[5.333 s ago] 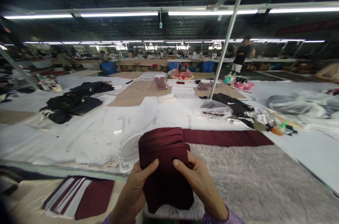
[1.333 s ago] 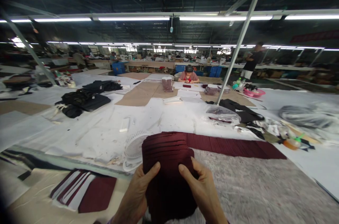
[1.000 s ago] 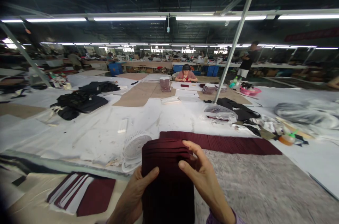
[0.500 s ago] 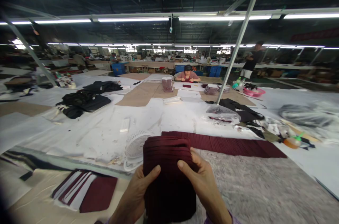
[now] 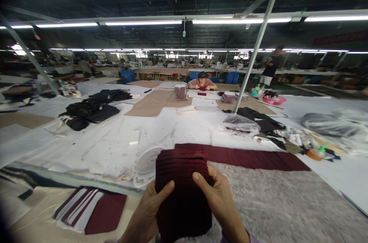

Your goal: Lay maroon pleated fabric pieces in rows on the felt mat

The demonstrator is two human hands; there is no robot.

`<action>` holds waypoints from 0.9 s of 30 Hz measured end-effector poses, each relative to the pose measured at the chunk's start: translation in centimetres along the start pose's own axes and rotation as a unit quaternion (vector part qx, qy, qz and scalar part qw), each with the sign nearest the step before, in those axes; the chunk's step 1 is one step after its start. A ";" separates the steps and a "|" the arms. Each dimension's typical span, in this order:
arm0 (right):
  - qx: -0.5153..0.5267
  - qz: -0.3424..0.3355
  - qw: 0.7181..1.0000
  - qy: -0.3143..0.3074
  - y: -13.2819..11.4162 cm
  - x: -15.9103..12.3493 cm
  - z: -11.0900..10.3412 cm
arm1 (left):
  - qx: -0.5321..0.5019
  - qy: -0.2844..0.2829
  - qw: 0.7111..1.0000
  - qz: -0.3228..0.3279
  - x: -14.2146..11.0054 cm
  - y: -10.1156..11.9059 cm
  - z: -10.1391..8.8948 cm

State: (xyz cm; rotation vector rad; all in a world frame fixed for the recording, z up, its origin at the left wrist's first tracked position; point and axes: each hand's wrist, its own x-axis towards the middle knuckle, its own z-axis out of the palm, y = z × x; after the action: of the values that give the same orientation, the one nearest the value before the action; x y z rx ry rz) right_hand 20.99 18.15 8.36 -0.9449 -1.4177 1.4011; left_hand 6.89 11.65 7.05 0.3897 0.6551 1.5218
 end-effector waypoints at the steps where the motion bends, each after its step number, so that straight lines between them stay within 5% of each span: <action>1: -0.001 -0.001 1.000 -0.002 0.0 0.0 0.0 | 0.000 0.000 1.000 0.000 0.0 0.0 0.0; 10: -0.009 -0.031 0.999 -0.008 0.2 0.4 -0.1 | 0.002 0.015 1.000 -0.008 0.0 0.2 -0.2; 17: -0.148 -0.110 0.980 -0.079 -1.1 1.3 -1.5 | 0.059 0.001 0.998 -0.009 -0.1 0.4 -0.9; 27: -0.033 0.003 0.983 -0.179 -0.7 1.4 -1.3 | 0.037 0.042 0.998 0.003 0.1 1.0 -1.3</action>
State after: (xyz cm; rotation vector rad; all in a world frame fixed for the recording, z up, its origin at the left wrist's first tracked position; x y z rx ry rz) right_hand 21.83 19.81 9.07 -0.7622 -1.7356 1.5951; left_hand 5.26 11.57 6.65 0.3858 0.7788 1.5300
